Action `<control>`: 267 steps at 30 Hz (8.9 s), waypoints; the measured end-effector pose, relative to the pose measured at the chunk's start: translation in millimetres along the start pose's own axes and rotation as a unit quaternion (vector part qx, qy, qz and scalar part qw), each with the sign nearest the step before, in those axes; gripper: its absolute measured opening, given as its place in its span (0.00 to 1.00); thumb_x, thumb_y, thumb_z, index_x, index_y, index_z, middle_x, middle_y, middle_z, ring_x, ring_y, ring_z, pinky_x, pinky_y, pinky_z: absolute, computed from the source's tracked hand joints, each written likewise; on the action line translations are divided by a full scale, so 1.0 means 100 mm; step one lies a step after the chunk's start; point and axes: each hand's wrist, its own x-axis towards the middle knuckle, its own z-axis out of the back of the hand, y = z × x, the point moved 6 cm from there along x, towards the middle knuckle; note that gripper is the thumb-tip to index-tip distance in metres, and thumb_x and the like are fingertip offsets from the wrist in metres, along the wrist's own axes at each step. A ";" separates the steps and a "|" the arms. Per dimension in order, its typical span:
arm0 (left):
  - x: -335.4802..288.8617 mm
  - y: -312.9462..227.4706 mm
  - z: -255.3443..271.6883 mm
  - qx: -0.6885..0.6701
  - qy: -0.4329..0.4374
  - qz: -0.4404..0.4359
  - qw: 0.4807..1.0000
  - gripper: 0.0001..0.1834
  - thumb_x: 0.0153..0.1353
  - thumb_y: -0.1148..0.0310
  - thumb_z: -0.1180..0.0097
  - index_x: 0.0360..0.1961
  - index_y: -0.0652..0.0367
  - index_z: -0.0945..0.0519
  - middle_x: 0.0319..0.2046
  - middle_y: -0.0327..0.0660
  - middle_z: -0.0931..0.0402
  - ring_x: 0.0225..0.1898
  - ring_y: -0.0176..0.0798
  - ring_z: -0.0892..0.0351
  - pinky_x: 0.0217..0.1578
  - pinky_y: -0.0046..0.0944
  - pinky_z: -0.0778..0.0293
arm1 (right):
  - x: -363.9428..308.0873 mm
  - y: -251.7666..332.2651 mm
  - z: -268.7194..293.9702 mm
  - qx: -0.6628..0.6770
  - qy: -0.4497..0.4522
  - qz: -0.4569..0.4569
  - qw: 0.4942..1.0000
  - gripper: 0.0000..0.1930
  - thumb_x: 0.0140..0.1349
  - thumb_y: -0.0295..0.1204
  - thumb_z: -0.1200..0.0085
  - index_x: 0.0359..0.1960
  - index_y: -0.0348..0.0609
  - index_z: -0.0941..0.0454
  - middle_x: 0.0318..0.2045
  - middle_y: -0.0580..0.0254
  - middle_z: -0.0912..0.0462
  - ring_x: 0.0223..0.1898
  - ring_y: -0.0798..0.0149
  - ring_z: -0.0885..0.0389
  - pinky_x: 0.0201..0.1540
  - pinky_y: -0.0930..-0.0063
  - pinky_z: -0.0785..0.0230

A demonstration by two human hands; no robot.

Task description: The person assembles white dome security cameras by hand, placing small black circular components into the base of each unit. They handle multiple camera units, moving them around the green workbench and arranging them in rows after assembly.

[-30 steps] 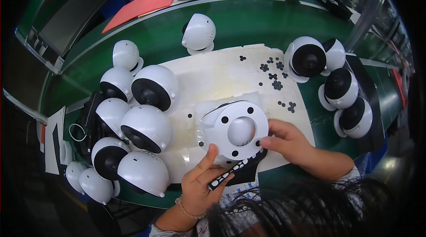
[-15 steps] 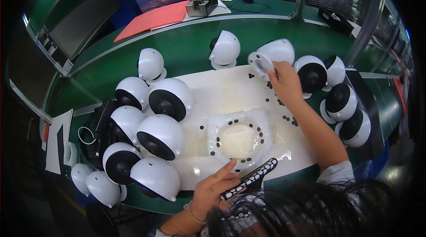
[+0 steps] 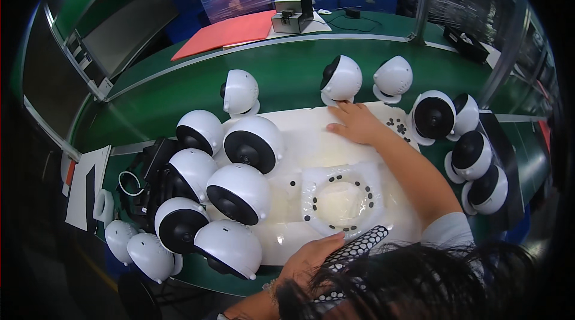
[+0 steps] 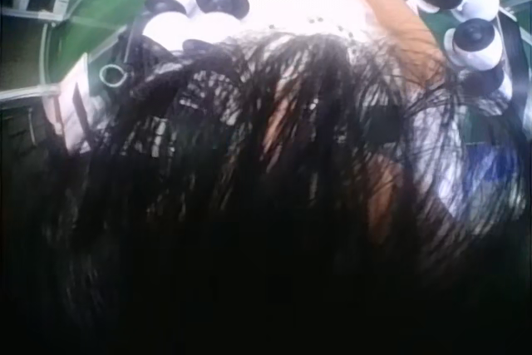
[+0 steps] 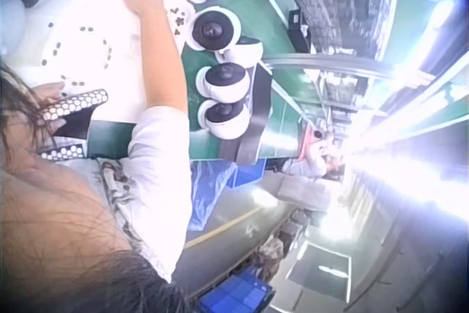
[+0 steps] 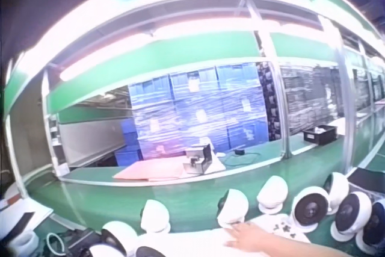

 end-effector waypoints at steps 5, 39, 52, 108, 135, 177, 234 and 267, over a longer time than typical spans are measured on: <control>0.03 -0.01 0.01 -0.023 0.059 -0.010 0.998 0.24 0.45 0.73 0.40 0.47 0.61 0.28 0.42 0.50 0.26 0.41 0.49 0.25 0.44 0.40 0.30 | 0.41 -0.42 0.08 0.062 -0.008 -0.179 0.982 0.21 0.51 0.40 0.46 0.44 0.42 0.26 0.43 0.51 0.24 0.44 0.49 0.27 0.49 0.64 0.37; -0.12 0.09 0.16 -0.133 -0.167 0.065 0.975 0.08 0.45 0.84 0.40 0.28 0.67 0.24 0.24 0.44 0.24 0.24 0.31 0.28 0.25 0.28 0.33 | -1.09 1.17 2.05 0.328 -0.037 0.110 0.938 0.11 0.45 0.29 0.38 0.32 0.53 0.22 0.32 0.75 0.23 0.40 0.67 0.26 0.39 0.72 0.45; -0.08 0.00 0.20 -0.077 -0.159 0.098 0.979 0.07 0.46 0.80 0.38 0.24 0.67 0.26 0.20 0.40 0.26 0.21 0.28 0.31 0.23 0.27 0.35 | -1.09 1.18 2.08 0.274 -0.066 0.118 0.952 0.16 0.43 0.36 0.36 0.36 0.54 0.22 0.37 0.74 0.24 0.45 0.64 0.30 0.41 0.69 0.45; -0.13 0.13 0.22 -0.002 0.001 0.043 0.999 0.10 0.42 0.75 0.36 0.28 0.67 0.22 0.23 0.46 0.25 0.25 0.44 0.25 0.28 0.35 0.29 | 0.60 -0.51 0.51 0.531 -0.206 -0.329 0.754 0.47 0.38 0.41 0.33 0.60 0.36 0.46 0.52 0.45 0.34 0.51 0.55 0.31 0.50 0.66 0.35; -0.15 0.04 0.24 -0.084 -0.126 -0.005 0.988 0.09 0.38 0.86 0.40 0.23 0.70 0.25 0.20 0.49 0.26 0.22 0.42 0.26 0.25 0.35 0.31 | -0.89 1.12 2.18 0.399 -0.055 0.054 0.914 0.04 0.50 0.25 0.44 0.29 0.44 0.26 0.32 0.65 0.24 0.37 0.61 0.25 0.39 0.68 0.35; -0.12 0.02 0.22 -0.027 -0.118 0.045 0.992 0.10 0.40 0.83 0.38 0.23 0.67 0.27 0.19 0.47 0.26 0.19 0.40 0.26 0.22 0.33 0.33 | -1.07 1.17 2.12 0.483 -0.096 0.043 0.869 0.20 0.42 0.18 0.43 0.41 0.46 0.27 0.38 0.61 0.23 0.36 0.59 0.25 0.38 0.68 0.35; -0.45 0.73 -0.22 -0.027 0.126 0.056 0.990 0.19 0.41 0.69 0.45 0.38 0.62 0.23 0.54 0.50 0.33 0.31 0.43 0.21 0.30 0.35 0.26 | -0.55 1.08 1.74 0.412 0.014 0.005 0.911 0.35 0.53 0.18 0.48 0.59 0.39 0.56 0.32 0.59 0.21 0.51 0.56 0.28 0.54 0.58 0.45; 0.00 -0.03 0.03 0.131 -0.051 -0.081 0.987 0.16 0.35 0.76 0.43 0.32 0.60 0.21 0.53 0.47 0.32 0.26 0.40 0.24 0.28 0.33 0.28 | -0.96 1.21 1.71 0.402 0.059 -0.087 0.910 0.04 0.52 0.30 0.43 0.28 0.48 0.20 0.64 0.43 0.50 0.66 0.40 0.62 0.62 0.55 0.64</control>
